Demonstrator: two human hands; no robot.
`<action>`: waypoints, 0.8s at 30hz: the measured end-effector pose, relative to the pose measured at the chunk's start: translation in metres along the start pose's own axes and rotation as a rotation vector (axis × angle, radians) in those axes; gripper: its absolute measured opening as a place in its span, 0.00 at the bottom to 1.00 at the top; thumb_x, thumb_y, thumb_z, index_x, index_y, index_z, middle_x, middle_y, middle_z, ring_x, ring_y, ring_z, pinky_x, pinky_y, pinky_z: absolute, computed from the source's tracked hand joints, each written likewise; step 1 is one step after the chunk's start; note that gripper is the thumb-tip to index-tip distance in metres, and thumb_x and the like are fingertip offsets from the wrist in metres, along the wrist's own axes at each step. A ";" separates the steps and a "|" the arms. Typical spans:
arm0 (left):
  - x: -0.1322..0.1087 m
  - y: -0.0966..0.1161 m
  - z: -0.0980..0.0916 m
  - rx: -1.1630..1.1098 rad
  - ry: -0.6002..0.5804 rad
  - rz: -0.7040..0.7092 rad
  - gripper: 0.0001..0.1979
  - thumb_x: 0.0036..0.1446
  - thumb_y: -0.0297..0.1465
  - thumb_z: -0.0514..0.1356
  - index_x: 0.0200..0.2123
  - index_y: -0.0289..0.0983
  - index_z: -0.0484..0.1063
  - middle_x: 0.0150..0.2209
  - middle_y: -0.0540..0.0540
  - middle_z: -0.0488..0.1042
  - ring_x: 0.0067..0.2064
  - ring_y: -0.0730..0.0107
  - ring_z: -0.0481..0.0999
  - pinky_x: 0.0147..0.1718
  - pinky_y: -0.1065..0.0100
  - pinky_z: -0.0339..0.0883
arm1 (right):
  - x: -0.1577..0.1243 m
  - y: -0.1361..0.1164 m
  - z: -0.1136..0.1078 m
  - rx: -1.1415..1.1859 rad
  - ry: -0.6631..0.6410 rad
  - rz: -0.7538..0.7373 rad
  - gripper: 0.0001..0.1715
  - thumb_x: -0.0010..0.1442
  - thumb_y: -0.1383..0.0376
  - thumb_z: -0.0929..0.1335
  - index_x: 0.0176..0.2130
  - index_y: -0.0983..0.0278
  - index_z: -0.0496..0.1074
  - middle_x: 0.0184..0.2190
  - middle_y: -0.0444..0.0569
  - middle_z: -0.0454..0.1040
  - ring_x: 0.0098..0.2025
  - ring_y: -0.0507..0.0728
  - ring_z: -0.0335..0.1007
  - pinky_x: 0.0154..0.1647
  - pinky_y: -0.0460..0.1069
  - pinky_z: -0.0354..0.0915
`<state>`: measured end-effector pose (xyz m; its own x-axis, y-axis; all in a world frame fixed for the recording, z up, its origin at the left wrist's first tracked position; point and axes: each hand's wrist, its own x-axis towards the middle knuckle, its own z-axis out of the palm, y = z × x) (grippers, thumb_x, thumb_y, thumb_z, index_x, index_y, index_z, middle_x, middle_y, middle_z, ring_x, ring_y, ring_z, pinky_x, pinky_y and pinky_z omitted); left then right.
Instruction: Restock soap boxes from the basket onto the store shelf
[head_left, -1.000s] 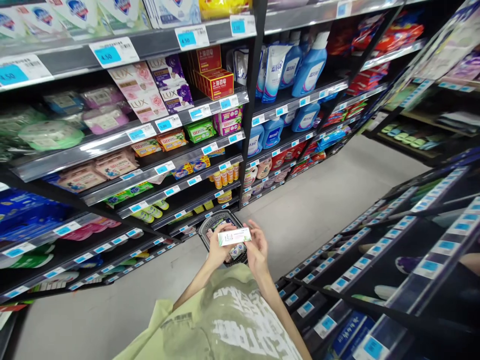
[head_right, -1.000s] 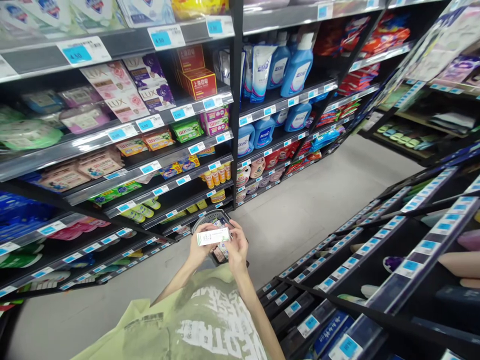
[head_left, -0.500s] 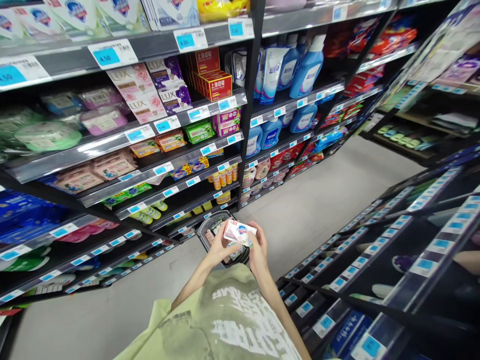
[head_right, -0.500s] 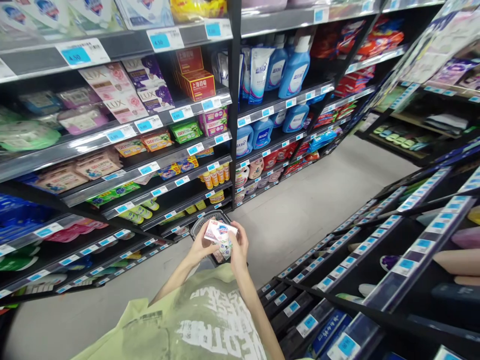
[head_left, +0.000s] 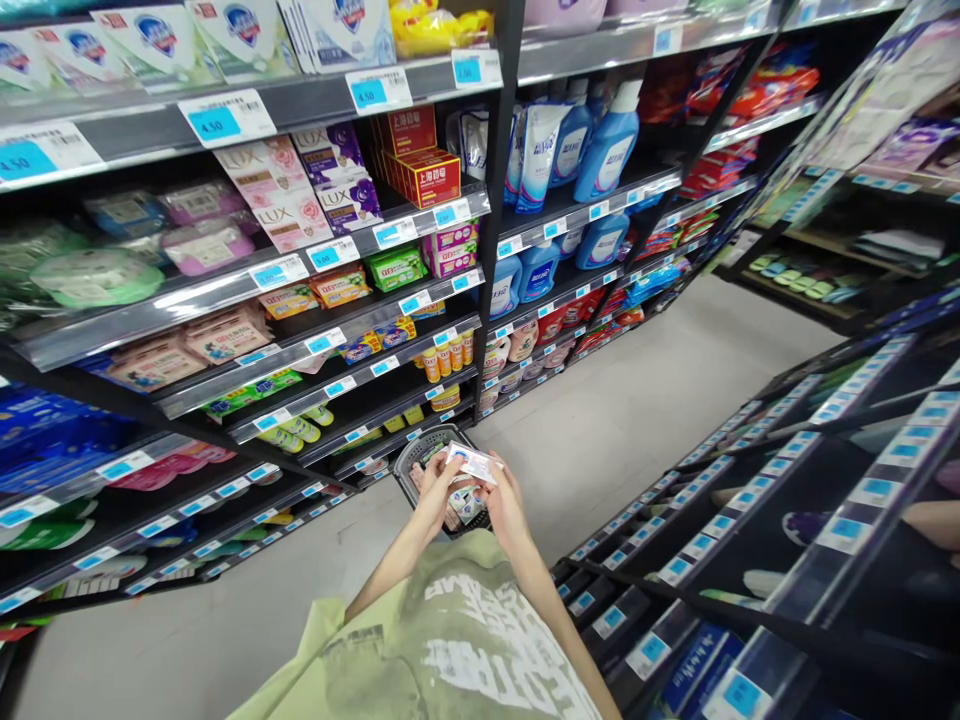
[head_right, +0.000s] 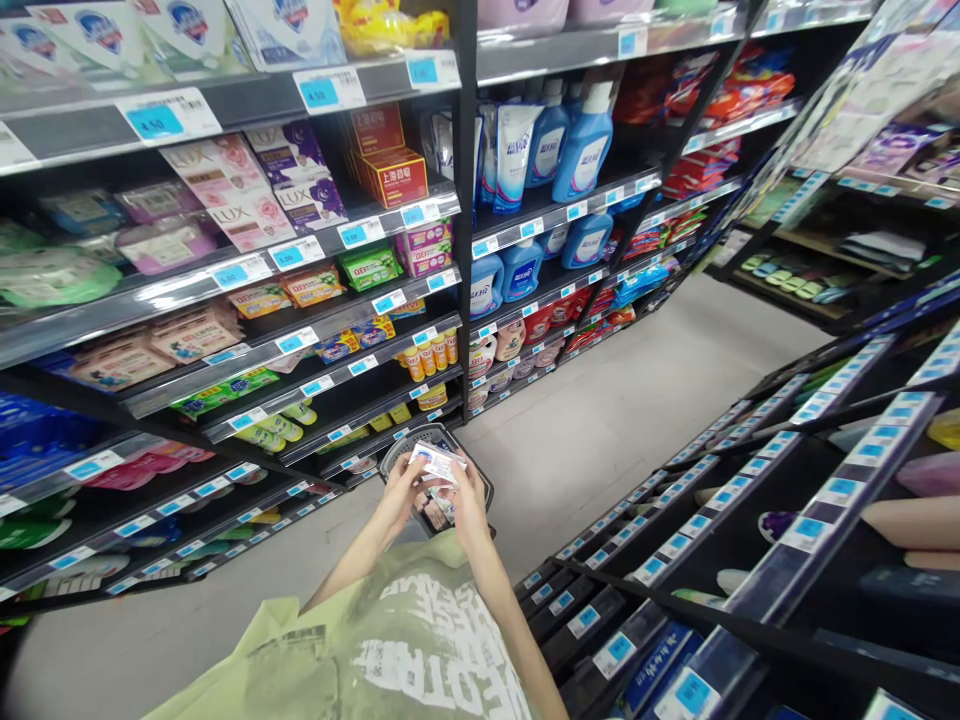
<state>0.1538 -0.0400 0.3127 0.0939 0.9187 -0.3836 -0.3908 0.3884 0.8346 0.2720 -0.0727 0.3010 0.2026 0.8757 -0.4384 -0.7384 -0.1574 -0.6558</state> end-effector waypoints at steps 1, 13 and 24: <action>0.001 -0.001 -0.002 0.005 0.012 -0.005 0.22 0.47 0.45 0.73 0.36 0.38 0.71 0.39 0.46 0.76 0.39 0.65 0.78 0.39 0.63 0.76 | 0.000 0.001 0.000 -0.019 0.001 0.003 0.35 0.50 0.52 0.77 0.53 0.64 0.71 0.41 0.50 0.82 0.33 0.55 0.76 0.28 0.47 0.67; 0.003 0.000 -0.007 -0.071 0.033 -0.051 0.23 0.52 0.48 0.67 0.43 0.37 0.76 0.42 0.43 0.79 0.44 0.62 0.77 0.40 0.65 0.73 | -0.001 0.006 -0.001 -0.146 -0.014 -0.069 0.40 0.50 0.56 0.77 0.60 0.58 0.69 0.53 0.50 0.78 0.44 0.58 0.77 0.33 0.46 0.70; 0.005 0.002 -0.038 0.337 -0.075 0.027 0.20 0.40 0.38 0.68 0.41 0.46 0.76 0.43 0.45 0.78 0.44 0.54 0.77 0.43 0.58 0.69 | 0.016 0.043 -0.036 -0.324 0.054 -0.129 0.48 0.43 0.50 0.80 0.58 0.61 0.68 0.56 0.56 0.76 0.57 0.70 0.74 0.49 0.54 0.75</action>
<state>0.1193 -0.0371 0.2971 0.1595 0.9268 -0.3399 -0.0712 0.3543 0.9324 0.2668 -0.0821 0.2438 0.3209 0.8737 -0.3657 -0.4637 -0.1918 -0.8650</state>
